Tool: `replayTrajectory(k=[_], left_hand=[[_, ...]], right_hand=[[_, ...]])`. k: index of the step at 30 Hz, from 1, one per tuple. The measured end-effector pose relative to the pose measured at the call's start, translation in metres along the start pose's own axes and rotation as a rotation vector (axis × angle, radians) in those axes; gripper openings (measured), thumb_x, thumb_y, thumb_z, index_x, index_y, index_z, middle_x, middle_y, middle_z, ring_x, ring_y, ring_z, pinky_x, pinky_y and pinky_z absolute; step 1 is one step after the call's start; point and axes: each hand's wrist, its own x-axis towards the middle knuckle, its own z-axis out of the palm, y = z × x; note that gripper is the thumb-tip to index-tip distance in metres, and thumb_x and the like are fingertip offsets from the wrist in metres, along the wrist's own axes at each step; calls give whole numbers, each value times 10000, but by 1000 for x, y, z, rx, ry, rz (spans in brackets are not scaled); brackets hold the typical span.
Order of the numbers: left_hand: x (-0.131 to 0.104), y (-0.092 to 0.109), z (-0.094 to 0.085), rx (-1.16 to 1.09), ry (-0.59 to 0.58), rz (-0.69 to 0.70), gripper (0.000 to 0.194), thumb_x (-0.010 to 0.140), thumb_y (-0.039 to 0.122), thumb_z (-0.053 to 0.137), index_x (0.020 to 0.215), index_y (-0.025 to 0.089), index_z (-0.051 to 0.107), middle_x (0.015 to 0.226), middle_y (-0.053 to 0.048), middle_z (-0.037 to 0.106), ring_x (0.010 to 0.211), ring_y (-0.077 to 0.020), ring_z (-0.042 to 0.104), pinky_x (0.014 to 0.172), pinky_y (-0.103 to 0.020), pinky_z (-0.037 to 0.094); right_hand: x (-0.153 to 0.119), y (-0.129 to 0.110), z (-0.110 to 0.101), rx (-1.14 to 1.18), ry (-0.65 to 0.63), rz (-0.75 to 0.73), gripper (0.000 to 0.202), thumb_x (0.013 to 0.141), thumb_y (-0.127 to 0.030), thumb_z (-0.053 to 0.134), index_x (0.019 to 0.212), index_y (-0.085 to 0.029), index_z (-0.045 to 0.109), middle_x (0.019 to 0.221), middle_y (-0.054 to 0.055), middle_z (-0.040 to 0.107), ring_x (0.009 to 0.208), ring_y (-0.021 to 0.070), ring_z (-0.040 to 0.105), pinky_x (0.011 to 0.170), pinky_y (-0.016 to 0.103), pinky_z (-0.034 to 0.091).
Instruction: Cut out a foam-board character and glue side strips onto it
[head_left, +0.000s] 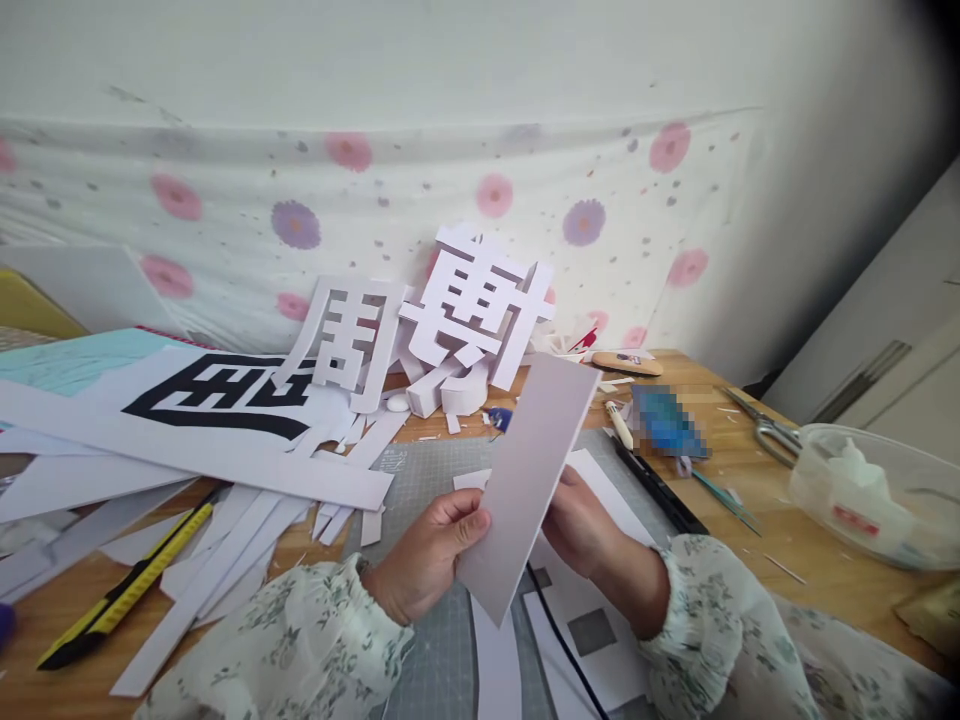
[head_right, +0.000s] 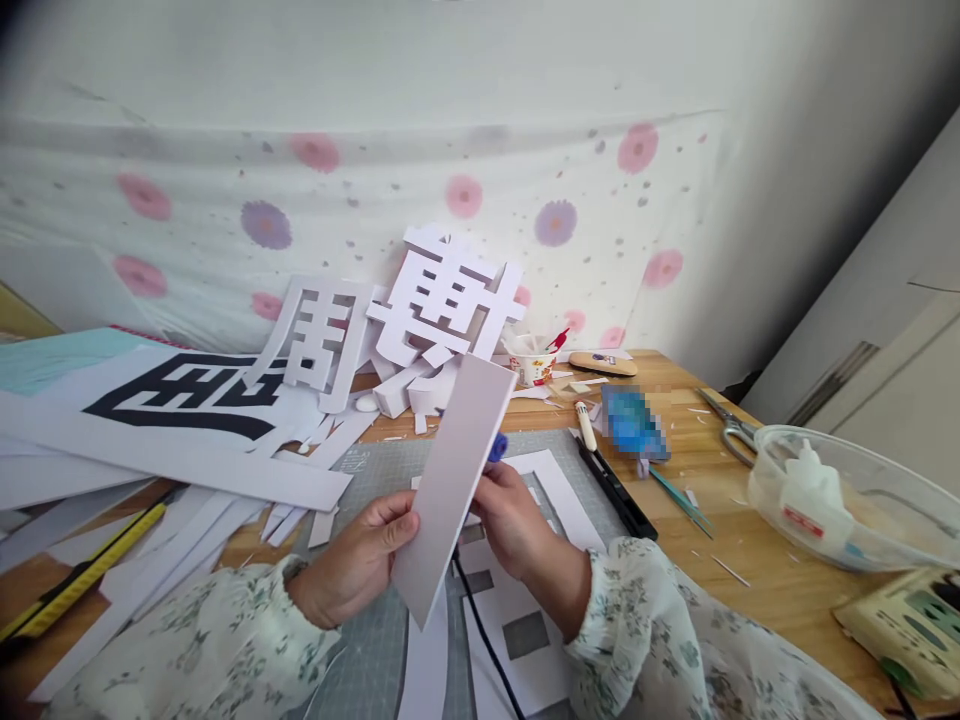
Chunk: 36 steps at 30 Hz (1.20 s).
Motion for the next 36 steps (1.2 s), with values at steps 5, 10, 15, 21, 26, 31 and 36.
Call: replayTrajectory(k=[5,10,15,21,26,31,36], left_hand=[[3,6,-6,-139,173,76,382,721,460,848,976,187,771,894,-59,770,823,-195,676,777,-290,496],[6,8,-8,-166,279,90,384,737,446,838,985,169,743,820,-47,766,766,-204,695,698,-287,515],[6,7,-5,-182,320,125,401,718,412,863,1013,176,730,893,-33,772,788,-177,691,689,-257,501],[3,8,-6,-176,273,119,369,748,430,834,986,171,721,848,-40,759,804,-200,693,656,-257,481],[2,10,-5,-156,253,116,363,730,447,839,920,165,712,840,-44,754,750,-183,676,653,-261,476],[2,11,-4,-175,223,123,345,718,437,852,901,173,729,821,-32,756,751,-170,683,676,-241,495],[2,10,-3,-185,224,123,342,716,425,857,917,175,739,840,-35,762,776,-171,696,701,-235,510]], right_hand=[[-3,-21,-17,115,43,-36,313,610,-337,840,856,-233,677,534,-57,574,528,131,519,636,314,528],[-13,-27,-18,-4,-5,-34,306,618,-393,845,818,-220,690,565,-47,526,527,117,484,661,339,552],[-19,-22,-16,-120,-26,-115,307,586,-424,882,760,-225,724,845,27,631,720,172,630,703,328,545],[-20,-18,-22,-322,64,-153,369,610,-549,851,703,-226,699,662,28,631,650,191,605,639,338,511],[-20,-15,-29,-458,172,-130,457,560,-631,847,709,-226,695,659,48,643,634,206,587,567,344,484],[-19,-12,-32,-468,236,-130,486,504,-637,868,712,-231,702,688,64,673,675,236,621,586,366,501],[-20,-11,-34,-479,272,-133,511,483,-662,866,710,-229,715,675,72,687,668,250,634,623,404,514]])
